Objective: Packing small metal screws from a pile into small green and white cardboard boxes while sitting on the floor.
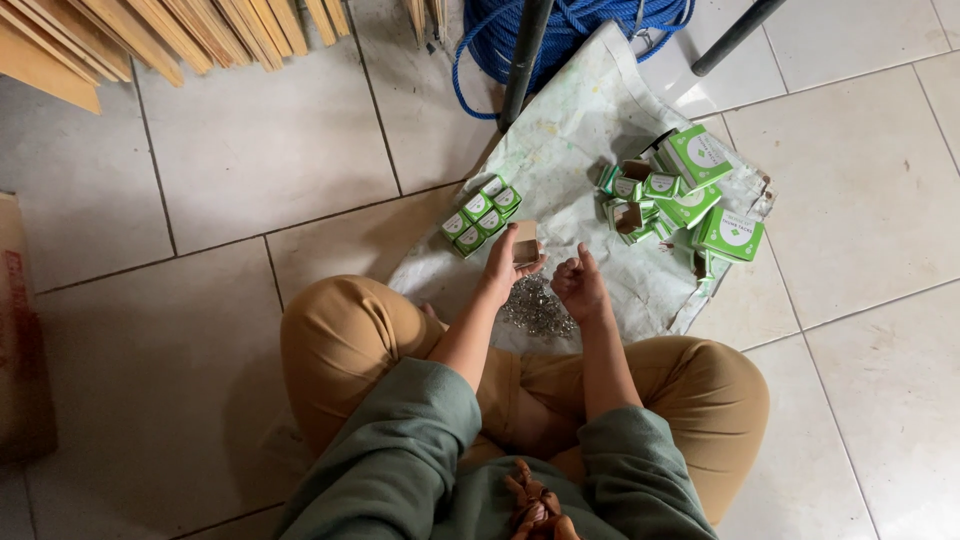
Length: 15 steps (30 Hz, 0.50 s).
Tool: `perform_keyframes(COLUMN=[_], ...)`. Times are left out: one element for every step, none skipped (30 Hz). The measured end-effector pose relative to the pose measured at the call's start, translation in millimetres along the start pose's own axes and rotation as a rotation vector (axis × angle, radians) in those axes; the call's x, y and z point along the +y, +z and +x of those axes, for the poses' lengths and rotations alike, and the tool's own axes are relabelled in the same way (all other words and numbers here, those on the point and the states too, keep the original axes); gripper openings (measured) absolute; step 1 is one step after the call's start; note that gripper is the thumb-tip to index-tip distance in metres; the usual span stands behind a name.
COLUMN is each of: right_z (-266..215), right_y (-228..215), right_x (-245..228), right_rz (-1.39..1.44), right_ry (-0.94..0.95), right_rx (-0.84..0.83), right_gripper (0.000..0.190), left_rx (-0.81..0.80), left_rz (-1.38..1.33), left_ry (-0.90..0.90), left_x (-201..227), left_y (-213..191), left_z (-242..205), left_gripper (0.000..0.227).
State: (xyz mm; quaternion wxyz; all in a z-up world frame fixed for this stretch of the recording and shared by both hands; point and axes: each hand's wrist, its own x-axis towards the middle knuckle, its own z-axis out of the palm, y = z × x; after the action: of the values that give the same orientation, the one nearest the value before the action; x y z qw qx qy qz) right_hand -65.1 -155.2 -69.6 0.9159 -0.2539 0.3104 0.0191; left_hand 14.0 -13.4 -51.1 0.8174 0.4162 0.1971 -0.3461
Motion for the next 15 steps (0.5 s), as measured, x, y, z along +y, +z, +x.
perform_keyframes(right_z=[1,1,3,-2,-6,-9,-24,-38,-53,-59,-65,-71,-71,-71,-71], right_y=[-1,-2,-3,3,11,18,39,60,80,92,103,114,113,112,111], right_x=[-1,-1,-2,-5,-9,-12,-17,-22,-28,-28,-28,-28,-28,-28,-27], right_rz=[0.000,0.010,0.020,0.020,-0.082,-0.184,-0.184,-0.558,-0.932,-0.931,-0.985,-1.039,-1.039,-1.018,-0.997], right_ry=[-0.001,-0.012,-0.022,-0.022,-0.050,-0.077,-0.075,-0.167,-0.260,-0.259,-0.303,-0.346,-0.348,-0.369,-0.388], right_rx=[-0.001,-0.120,-0.240,-0.242,-0.215,-0.188,-0.188,-0.122,-0.050,-0.049,-0.050,-0.051,-0.052,-0.043,-0.035], right_gripper=[0.040,0.038,0.036,0.036,0.039,0.042,0.042,0.042,0.042,0.042,0.040,0.038,0.038,0.036,0.034], left_rx=[-0.001,0.003,0.007,0.007,0.015,0.023,0.025,0.014,0.002,0.002,-0.002,-0.006,-0.006,-0.004,0.002], left_rz=[0.001,0.008,0.016,0.016,0.030,0.044,0.043,0.040,0.038,0.038,0.025,0.013,0.013,0.021,0.028], left_ry=[0.001,0.001,0.003,0.005,-0.013,-0.032,-0.032,-0.050,-0.070,-0.071,-0.105,-0.140,-0.138,-0.147,-0.155], left_x=[-1,-1,-2,-6,-9,-13,-16,-19,-23,-26,-29,-33,-27,-22,-17], left_y=[0,0,0,-2,-4,-6,-8,-9,-10,-11,-12,-13,-8,-3,2], left_z=[-1,-2,-2,2,6,10,12,15,17,20,22,25,17,9,0], left_gripper=[0.045,0.045,0.044,0.044,0.043,0.041,0.041,0.041,0.041,0.041,0.044,0.047,0.047,0.047,0.048])
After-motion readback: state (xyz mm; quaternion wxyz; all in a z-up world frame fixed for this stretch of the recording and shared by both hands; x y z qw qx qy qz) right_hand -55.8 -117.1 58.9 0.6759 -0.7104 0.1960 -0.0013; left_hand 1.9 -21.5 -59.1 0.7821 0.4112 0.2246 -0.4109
